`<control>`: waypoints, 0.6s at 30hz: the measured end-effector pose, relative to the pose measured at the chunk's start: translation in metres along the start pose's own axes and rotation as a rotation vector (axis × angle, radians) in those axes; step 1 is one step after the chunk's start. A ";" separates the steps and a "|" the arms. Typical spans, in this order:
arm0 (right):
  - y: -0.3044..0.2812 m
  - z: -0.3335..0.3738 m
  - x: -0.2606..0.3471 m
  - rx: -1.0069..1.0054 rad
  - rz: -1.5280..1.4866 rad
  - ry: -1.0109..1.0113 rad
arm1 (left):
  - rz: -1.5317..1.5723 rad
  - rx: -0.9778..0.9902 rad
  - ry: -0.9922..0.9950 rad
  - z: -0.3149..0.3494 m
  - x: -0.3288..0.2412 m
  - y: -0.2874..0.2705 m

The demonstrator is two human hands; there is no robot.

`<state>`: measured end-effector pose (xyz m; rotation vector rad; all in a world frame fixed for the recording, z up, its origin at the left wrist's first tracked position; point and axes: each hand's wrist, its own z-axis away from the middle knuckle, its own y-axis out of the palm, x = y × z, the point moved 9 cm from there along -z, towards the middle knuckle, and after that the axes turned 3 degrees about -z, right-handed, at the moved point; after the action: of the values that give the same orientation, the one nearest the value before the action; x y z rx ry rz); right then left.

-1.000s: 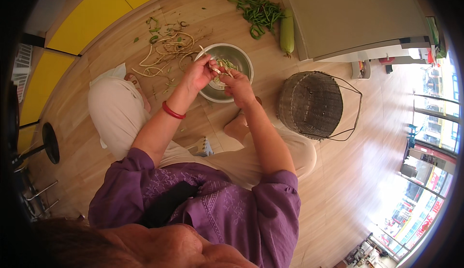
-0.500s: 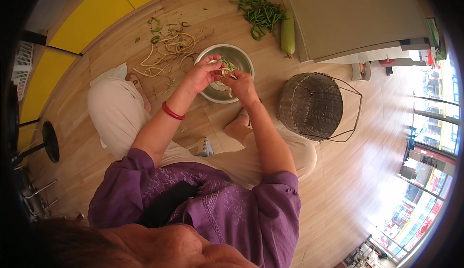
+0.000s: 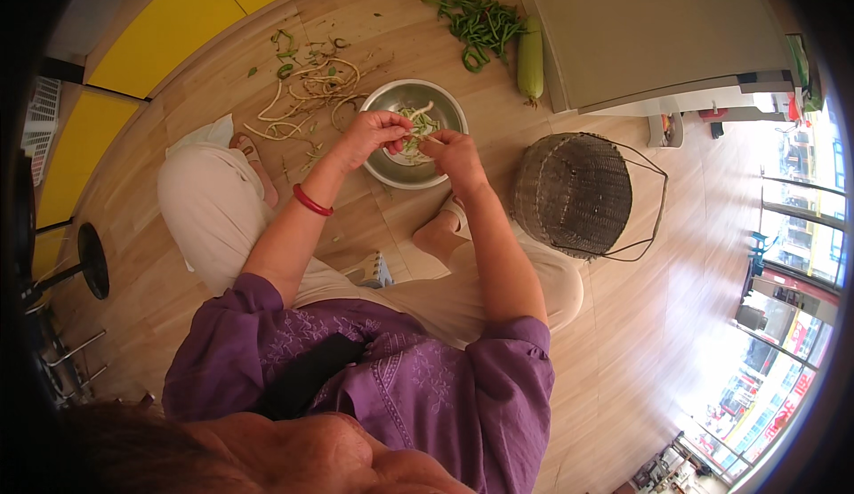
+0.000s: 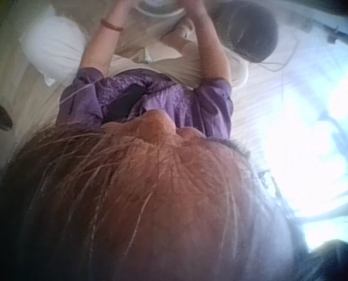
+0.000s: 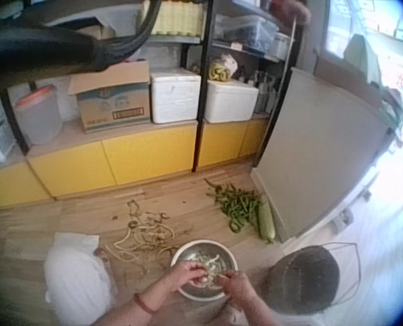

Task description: The person picks up green beans from a pile on the floor, removes the ends and strings by hand, and places the cleaned pieces into a metal bowl.

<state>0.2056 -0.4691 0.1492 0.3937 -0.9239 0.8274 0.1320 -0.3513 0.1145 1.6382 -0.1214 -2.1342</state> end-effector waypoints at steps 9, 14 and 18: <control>-0.003 -0.003 -0.005 0.023 -0.233 0.037 | 0.196 -0.116 0.027 0.003 -0.008 -0.005; -0.003 -0.007 -0.003 -0.015 -0.214 -0.023 | 0.159 -0.389 0.085 0.006 0.006 -0.025; 0.000 -0.004 0.004 -0.085 -0.092 -0.089 | -0.031 -0.263 0.064 0.007 -0.011 0.016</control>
<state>0.2094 -0.4651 0.1504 0.3986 -1.0129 0.6881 0.1319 -0.3624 0.1315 1.5595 0.1978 -2.0189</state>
